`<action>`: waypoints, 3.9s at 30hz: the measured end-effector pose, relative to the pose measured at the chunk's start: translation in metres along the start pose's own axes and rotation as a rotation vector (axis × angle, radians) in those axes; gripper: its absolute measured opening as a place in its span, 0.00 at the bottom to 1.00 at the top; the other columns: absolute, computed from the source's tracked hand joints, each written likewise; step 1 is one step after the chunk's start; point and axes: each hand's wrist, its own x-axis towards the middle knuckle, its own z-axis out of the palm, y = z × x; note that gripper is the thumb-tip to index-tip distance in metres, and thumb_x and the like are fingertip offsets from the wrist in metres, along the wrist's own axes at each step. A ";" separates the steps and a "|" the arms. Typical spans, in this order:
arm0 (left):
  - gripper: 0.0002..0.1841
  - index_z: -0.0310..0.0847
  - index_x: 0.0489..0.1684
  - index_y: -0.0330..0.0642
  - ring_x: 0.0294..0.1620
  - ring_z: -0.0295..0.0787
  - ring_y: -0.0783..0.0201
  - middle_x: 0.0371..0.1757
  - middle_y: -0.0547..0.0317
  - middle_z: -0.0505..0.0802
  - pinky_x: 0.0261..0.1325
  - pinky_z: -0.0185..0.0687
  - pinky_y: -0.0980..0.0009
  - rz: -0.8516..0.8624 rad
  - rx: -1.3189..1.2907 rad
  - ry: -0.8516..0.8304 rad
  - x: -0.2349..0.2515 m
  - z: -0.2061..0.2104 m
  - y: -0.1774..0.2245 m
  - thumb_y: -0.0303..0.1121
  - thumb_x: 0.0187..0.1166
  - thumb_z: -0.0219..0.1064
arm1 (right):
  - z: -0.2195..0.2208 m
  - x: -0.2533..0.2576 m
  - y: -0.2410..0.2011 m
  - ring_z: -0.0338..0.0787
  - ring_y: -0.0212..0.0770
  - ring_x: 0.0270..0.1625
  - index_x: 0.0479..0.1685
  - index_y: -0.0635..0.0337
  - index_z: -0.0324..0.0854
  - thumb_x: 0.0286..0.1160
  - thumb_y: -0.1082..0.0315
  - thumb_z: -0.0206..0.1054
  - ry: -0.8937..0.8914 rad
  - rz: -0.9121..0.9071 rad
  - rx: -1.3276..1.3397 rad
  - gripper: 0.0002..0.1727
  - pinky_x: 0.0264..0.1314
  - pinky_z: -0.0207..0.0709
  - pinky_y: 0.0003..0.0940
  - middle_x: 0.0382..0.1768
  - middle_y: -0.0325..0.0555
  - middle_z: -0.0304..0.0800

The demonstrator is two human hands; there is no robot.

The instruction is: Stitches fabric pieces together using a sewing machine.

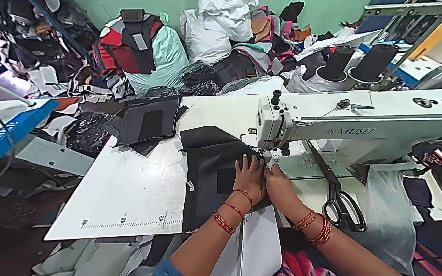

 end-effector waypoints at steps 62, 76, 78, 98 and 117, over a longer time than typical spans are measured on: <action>0.35 0.62 0.90 0.37 0.96 0.47 0.45 0.93 0.44 0.64 0.93 0.29 0.37 0.124 -0.137 0.141 -0.023 0.021 -0.003 0.47 0.86 0.58 | -0.032 0.005 0.022 0.89 0.56 0.57 0.94 0.51 0.50 0.84 0.72 0.54 -0.244 0.208 0.336 0.36 0.63 0.80 0.51 0.61 0.59 0.85; 0.33 0.45 0.93 0.27 0.95 0.46 0.32 0.94 0.28 0.51 0.89 0.50 0.37 0.131 0.243 -0.035 -0.041 0.019 0.023 0.23 0.87 0.48 | -0.034 -0.110 0.043 0.90 0.40 0.30 0.41 0.64 0.86 0.93 0.46 0.50 -0.552 0.198 0.650 0.30 0.40 0.84 0.41 0.29 0.46 0.90; 0.30 0.50 0.91 0.27 0.94 0.51 0.34 0.93 0.31 0.57 0.89 0.53 0.38 0.132 0.228 0.025 -0.039 0.023 0.023 0.27 0.89 0.47 | -0.008 -0.118 0.040 0.79 0.36 0.23 0.31 0.62 0.82 0.91 0.47 0.54 -0.589 0.209 0.858 0.29 0.31 0.74 0.36 0.21 0.42 0.79; 0.22 0.78 0.73 0.25 0.80 0.79 0.36 0.80 0.36 0.81 0.72 0.79 0.40 0.327 0.347 0.438 -0.034 0.056 0.003 0.19 0.79 0.59 | 0.033 -0.126 0.034 0.66 0.23 0.16 0.14 0.51 0.71 0.84 0.59 0.64 -0.375 0.175 1.215 0.23 0.23 0.58 0.22 0.12 0.28 0.65; 0.17 0.77 0.66 0.19 0.77 0.77 0.34 0.82 0.28 0.71 0.72 0.80 0.46 -0.176 0.008 -0.251 -0.019 -0.024 0.077 0.17 0.80 0.57 | -0.049 -0.105 0.033 0.83 0.48 0.33 0.31 0.65 0.83 0.89 0.54 0.57 -0.472 -0.103 0.506 0.24 0.40 0.73 0.49 0.25 0.50 0.81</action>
